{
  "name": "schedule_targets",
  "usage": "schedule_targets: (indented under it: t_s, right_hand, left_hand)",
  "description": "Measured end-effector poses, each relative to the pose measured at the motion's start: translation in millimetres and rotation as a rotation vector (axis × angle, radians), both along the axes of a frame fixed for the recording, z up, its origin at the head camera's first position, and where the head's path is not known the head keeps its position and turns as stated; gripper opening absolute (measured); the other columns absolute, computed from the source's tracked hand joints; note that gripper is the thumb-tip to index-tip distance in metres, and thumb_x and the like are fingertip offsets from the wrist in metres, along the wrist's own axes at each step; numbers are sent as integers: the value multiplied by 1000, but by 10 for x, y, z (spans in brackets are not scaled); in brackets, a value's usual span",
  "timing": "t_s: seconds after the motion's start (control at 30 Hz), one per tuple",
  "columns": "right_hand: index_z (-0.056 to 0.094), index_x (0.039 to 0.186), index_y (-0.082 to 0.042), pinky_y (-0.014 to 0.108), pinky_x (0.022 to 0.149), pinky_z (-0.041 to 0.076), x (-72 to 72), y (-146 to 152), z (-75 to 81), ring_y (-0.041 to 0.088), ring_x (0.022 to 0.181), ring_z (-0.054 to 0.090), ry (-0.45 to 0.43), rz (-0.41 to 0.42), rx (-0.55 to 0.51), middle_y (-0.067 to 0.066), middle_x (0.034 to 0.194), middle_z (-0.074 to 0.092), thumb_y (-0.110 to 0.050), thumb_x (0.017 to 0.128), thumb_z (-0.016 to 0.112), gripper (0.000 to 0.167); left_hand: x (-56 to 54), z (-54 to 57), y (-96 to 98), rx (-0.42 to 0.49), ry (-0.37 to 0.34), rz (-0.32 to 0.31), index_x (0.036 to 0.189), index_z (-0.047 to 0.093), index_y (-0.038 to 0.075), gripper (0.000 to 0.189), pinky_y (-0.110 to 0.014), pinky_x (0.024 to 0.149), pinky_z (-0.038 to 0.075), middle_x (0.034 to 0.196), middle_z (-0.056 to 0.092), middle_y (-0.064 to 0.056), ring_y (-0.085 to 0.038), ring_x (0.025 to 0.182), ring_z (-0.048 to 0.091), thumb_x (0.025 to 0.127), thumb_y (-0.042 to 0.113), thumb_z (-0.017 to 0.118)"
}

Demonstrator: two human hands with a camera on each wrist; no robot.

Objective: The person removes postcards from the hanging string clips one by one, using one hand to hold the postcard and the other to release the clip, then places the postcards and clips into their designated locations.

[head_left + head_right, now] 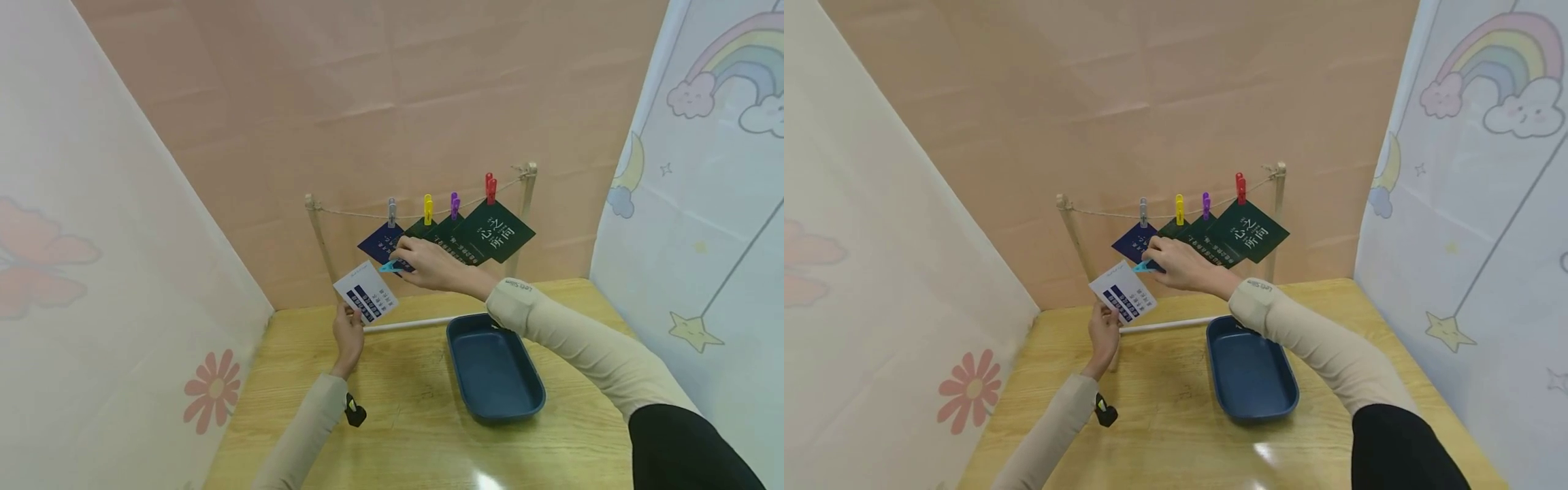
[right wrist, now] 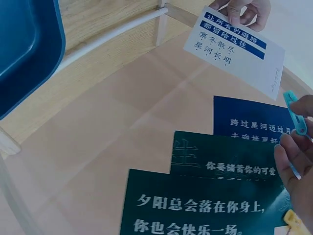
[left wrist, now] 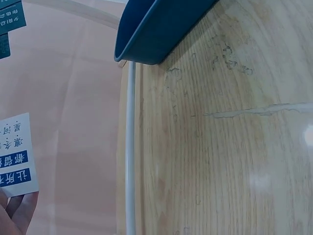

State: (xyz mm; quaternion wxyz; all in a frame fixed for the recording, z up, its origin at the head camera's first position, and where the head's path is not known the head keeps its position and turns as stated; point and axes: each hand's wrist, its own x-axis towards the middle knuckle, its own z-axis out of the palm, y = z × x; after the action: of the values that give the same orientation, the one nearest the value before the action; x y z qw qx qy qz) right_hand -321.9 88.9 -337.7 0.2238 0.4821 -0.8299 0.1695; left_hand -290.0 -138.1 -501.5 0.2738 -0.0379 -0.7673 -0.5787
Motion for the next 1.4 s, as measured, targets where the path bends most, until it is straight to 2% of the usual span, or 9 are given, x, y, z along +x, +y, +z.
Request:
schedule_targets:
  t_s: [0.13, 0.23, 0.3, 0.6, 0.8, 1.03, 1.4]
  right_hand:
    - [70, 111, -1, 30, 64, 47, -8, 58, -43, 18, 78, 51, -27, -12, 20, 10, 100, 59, -5, 85, 76, 28]
    - [69, 111, -1, 31, 67, 48, -16, 101, -71, 19, 81, 53, -36, -18, 34, 9, 101, 58, -5, 85, 75, 27]
    - [69, 111, -1, 32, 68, 49, -20, 125, -86, 19, 83, 54, -43, -22, 36, 9, 102, 59, -4, 84, 75, 28]
    - [67, 112, -2, 33, 67, 49, 22, 217, -158, 20, 81, 55, -76, -34, 40, 11, 103, 59, -5, 86, 74, 27]
    - [67, 112, -2, 32, 68, 51, 24, 260, -264, 20, 83, 57, -84, -67, 54, 8, 104, 59, -8, 87, 73, 26]
    - [66, 111, -4, 32, 69, 52, 33, 323, -379, 20, 83, 57, -103, -100, 65, 8, 104, 60, -8, 87, 74, 25]
    - [64, 115, -5, 36, 69, 53, 64, 427, -515, 25, 89, 61, -113, -144, 139, 8, 106, 60, -10, 88, 74, 29]
  left_hand:
    - [9, -4, -7, -8, -5, 12, 107, 56, -6, 10, -35, 65, 59, 94, 61, -20, -34, 80, 67, 98, -8, 54]
    - [13, -8, -7, -16, -14, 23, 103, 56, -6, 7, -24, 60, 55, 91, 60, -20, -37, 77, 65, 96, -10, 55]
    - [17, -12, -8, -22, -17, 25, 101, 55, -6, 7, -22, 58, 52, 89, 59, -20, -40, 75, 64, 96, -10, 55]
    - [54, -82, -14, -16, -53, -10, 103, 54, -8, 9, -46, 63, 60, 89, 57, -20, -37, 77, 67, 95, -12, 55]
    - [72, -128, -18, -29, -90, -33, 107, 56, -9, 13, -47, 65, 61, 89, 56, -20, -37, 78, 66, 95, -13, 55]
    - [108, -154, -26, -48, -117, -85, 106, 56, -11, 12, -37, 62, 61, 89, 59, -22, -38, 77, 67, 94, -13, 55]
    - [127, -223, 10, -98, -171, -99, 105, 56, -12, 14, -36, 60, 61, 90, 60, -24, -40, 80, 66, 92, -16, 56]
